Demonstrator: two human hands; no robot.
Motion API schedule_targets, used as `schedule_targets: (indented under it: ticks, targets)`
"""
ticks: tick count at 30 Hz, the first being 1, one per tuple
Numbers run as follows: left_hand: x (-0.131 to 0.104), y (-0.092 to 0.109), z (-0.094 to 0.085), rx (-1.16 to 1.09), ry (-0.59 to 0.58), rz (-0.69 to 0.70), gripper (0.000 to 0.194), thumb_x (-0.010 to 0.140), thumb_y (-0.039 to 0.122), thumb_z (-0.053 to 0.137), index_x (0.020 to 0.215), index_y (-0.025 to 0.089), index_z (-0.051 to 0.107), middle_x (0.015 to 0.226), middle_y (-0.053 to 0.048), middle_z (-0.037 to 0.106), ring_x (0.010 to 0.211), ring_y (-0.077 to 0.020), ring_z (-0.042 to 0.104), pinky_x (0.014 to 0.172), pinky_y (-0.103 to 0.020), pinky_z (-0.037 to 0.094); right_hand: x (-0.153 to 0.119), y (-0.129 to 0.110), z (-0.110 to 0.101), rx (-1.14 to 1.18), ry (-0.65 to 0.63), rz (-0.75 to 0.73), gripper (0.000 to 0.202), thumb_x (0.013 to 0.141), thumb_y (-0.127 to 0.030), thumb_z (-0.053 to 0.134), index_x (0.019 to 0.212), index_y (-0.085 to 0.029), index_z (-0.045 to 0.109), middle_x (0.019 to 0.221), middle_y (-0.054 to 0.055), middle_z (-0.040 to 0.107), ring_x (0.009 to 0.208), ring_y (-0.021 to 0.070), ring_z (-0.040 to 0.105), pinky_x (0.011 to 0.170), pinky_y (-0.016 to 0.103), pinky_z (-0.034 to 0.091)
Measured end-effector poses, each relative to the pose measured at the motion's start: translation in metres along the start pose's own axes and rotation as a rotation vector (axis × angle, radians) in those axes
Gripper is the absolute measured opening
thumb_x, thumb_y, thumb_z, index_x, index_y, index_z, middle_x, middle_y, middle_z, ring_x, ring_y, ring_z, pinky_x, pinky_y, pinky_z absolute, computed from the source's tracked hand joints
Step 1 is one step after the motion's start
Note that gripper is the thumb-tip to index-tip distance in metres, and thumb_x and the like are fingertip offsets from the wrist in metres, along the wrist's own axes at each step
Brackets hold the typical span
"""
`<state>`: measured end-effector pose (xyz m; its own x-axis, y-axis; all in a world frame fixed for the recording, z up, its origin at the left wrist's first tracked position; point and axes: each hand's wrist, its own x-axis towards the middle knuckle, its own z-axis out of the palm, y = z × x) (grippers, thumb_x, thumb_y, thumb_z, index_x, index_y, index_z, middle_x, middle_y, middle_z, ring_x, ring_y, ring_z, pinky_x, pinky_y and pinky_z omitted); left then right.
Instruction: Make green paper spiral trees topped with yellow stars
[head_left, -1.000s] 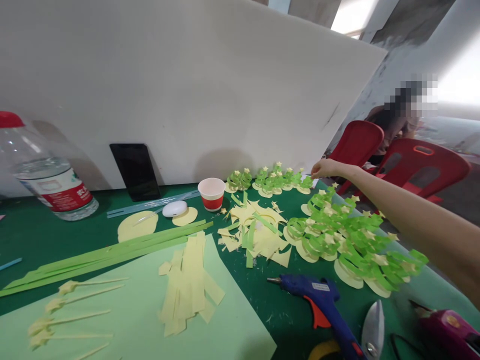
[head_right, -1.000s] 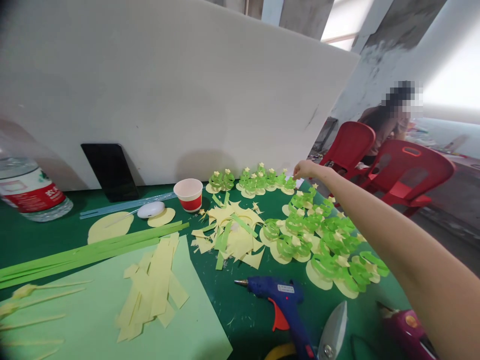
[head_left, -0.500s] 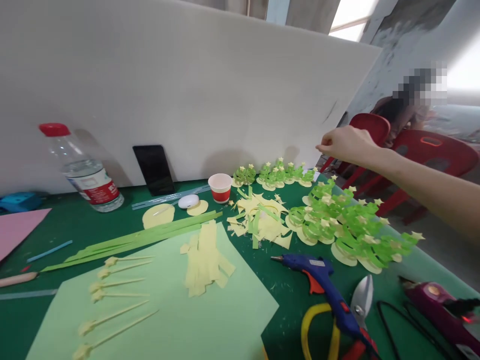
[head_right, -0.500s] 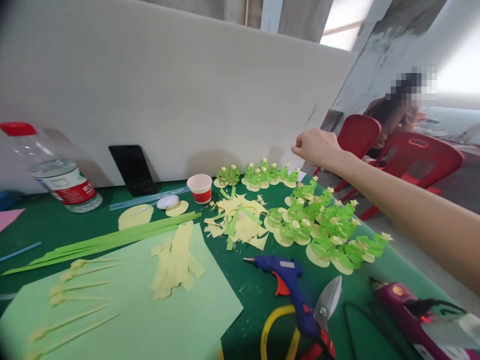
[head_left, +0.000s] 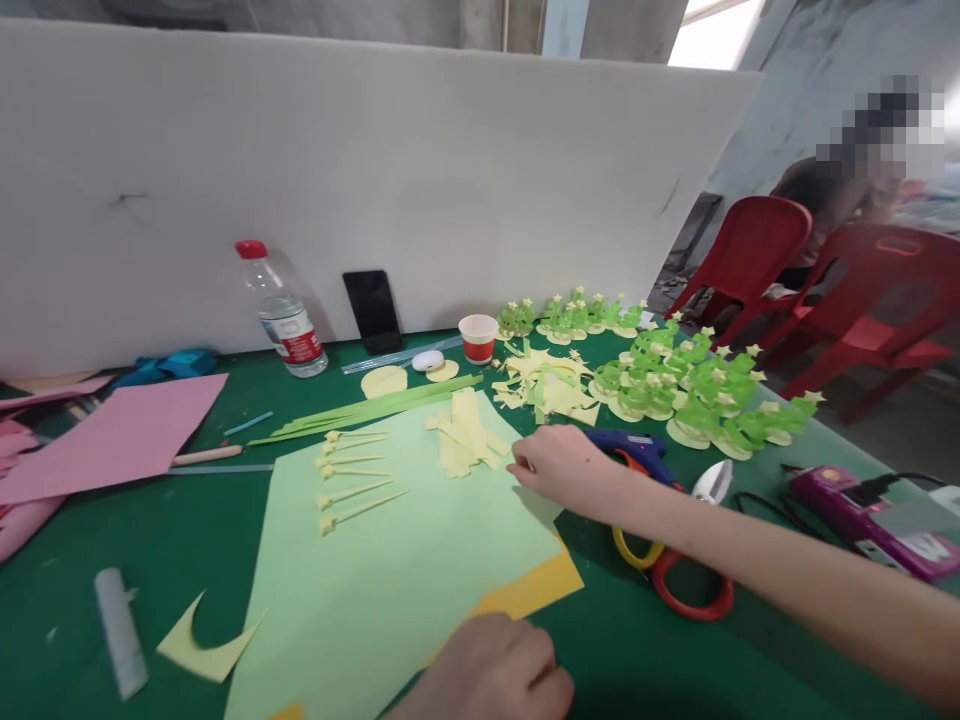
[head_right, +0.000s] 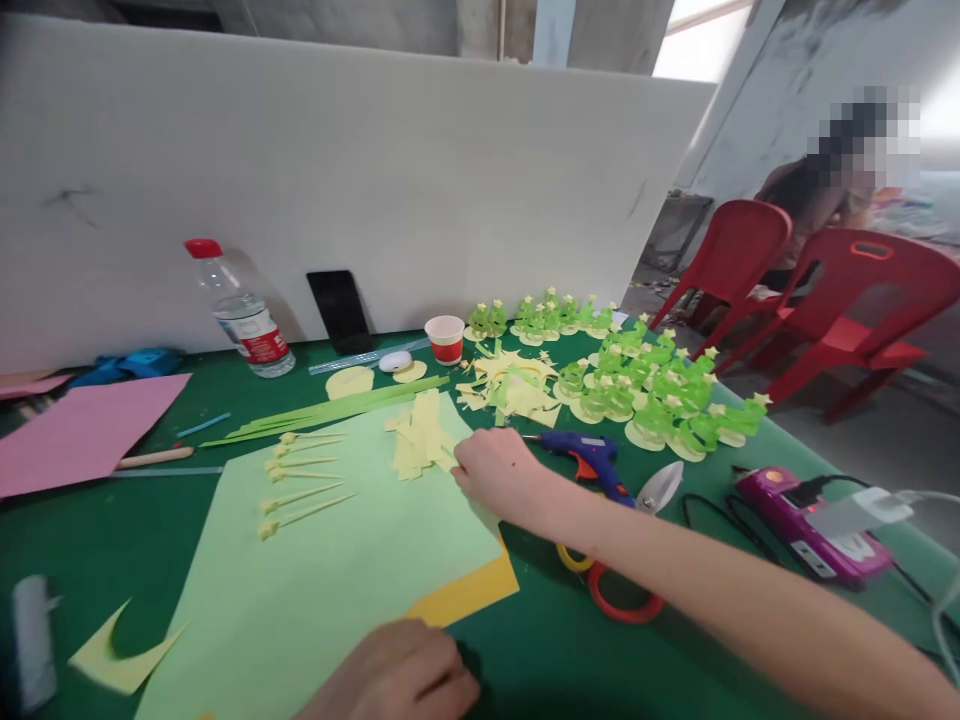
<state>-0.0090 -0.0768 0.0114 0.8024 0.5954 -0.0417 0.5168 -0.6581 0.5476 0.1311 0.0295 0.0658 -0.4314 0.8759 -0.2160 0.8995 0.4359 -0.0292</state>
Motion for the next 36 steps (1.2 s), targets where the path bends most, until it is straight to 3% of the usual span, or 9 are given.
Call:
schedule_targets:
  ticks: [3, 5, 8, 13, 18, 20, 23, 30, 36]
  targets:
    - [-0.004, -0.01, -0.027, 0.299, 0.22, 0.047, 0.033, 0.09, 0.018, 0.031, 0.075, 0.016, 0.06, 0.065, -0.006, 0.062, 0.057, -0.0157, 0.052, 0.049, -0.028, 0.031, 0.0, -0.027, 0.025, 0.033, -0.002, -0.046, 0.024, 0.087, -0.03, 0.046, 0.077, -0.012, 0.058, 0.07, 0.0, 0.058, 0.063, 0.0094, 0.055, 0.061, 0.026, 0.046]
    - [-0.01, -0.022, -0.052, 0.344, 0.299, -0.077, 0.037, 0.089, 0.022, 0.031, 0.063, 0.017, 0.057, 0.055, -0.003, 0.059, 0.05, -0.0154, 0.05, 0.047, -0.027, 0.027, 0.0, -0.038, 0.032, 0.059, 0.012, -0.072, 0.022, 0.087, -0.031, 0.048, 0.084, -0.012, 0.058, 0.078, 0.001, 0.059, 0.067, 0.0101, 0.056, 0.063, 0.027, 0.047]
    - [-0.02, -0.047, -0.088, 0.234, 0.395, -0.442, 0.042, 0.087, 0.036, 0.034, 0.051, 0.018, 0.046, 0.046, 0.0, 0.052, 0.043, -0.0137, 0.045, 0.046, -0.025, 0.027, 0.009, -0.039, 0.031, 0.078, 0.054, -0.037, 0.022, 0.087, -0.031, 0.049, 0.092, -0.012, 0.057, 0.086, 0.003, 0.06, 0.073, 0.0115, 0.058, 0.067, 0.03, 0.049]
    - [-0.035, -0.079, -0.124, 0.198, 0.563, -0.635, 0.037, 0.086, 0.035, 0.028, 0.054, 0.02, 0.04, 0.048, 0.001, 0.047, 0.045, -0.0149, 0.044, 0.046, -0.025, 0.03, 0.033, -0.023, 0.02, 0.116, 0.118, 0.019, 0.022, 0.088, -0.028, 0.047, 0.1, -0.013, 0.056, 0.092, 0.004, 0.06, 0.079, 0.0132, 0.059, 0.07, 0.032, 0.05]
    - [-0.044, -0.092, -0.132, 0.12, 0.632, -0.676, 0.029, 0.084, 0.033, 0.027, 0.069, 0.02, 0.049, 0.056, 0.0, 0.052, 0.05, -0.0158, 0.049, 0.046, -0.025, 0.037, 0.04, -0.045, 0.024, 0.19, 0.111, -0.202, 0.025, 0.087, -0.025, 0.049, 0.109, -0.015, 0.053, 0.108, 0.007, 0.056, 0.089, 0.0154, 0.058, 0.075, 0.034, 0.05]
    - [-0.046, -0.094, -0.134, 0.077, 0.628, -0.664, 0.027, 0.082, 0.028, 0.027, 0.089, 0.018, 0.051, 0.078, -0.005, 0.06, 0.06, -0.0166, 0.056, 0.045, -0.024, 0.042, 0.041, -0.062, 0.026, 0.184, 0.089, -0.272, 0.021, 0.086, -0.025, 0.05, 0.103, -0.013, 0.056, 0.102, 0.005, 0.059, 0.087, 0.0147, 0.058, 0.074, 0.034, 0.05]
    - [-0.049, -0.096, -0.136, 0.045, 0.642, -0.66, 0.034, 0.08, 0.027, 0.031, 0.109, 0.018, 0.047, 0.11, -0.01, 0.056, 0.082, -0.0195, 0.061, 0.049, -0.025, 0.049, 0.046, -0.085, 0.03, 0.143, 0.091, -0.333, 0.018, 0.086, -0.025, 0.049, 0.097, -0.012, 0.057, 0.097, 0.005, 0.059, 0.084, 0.014, 0.058, 0.072, 0.033, 0.05]
    - [-0.05, -0.108, -0.137, 0.121, 0.676, -0.701, 0.031, 0.077, 0.03, 0.037, 0.096, 0.018, 0.058, 0.099, -0.008, 0.066, 0.088, -0.0241, 0.061, 0.07, -0.033, 0.052, 0.063, -0.109, 0.041, 0.061, 0.129, -0.423, 0.017, 0.086, -0.025, 0.05, 0.094, -0.012, 0.058, 0.096, 0.004, 0.059, 0.083, 0.0138, 0.058, 0.072, 0.032, 0.05]
    - [-0.063, -0.123, -0.141, 0.255, 0.712, -0.771, 0.029, 0.078, 0.032, 0.04, 0.09, 0.018, 0.062, 0.098, -0.009, 0.067, 0.089, -0.0276, 0.061, 0.079, -0.037, 0.047, 0.04, -0.087, 0.039, 0.072, 0.144, -0.436, 0.014, 0.086, -0.02, 0.048, 0.082, -0.011, 0.059, 0.085, 0.002, 0.06, 0.076, 0.0117, 0.057, 0.068, 0.029, 0.048]
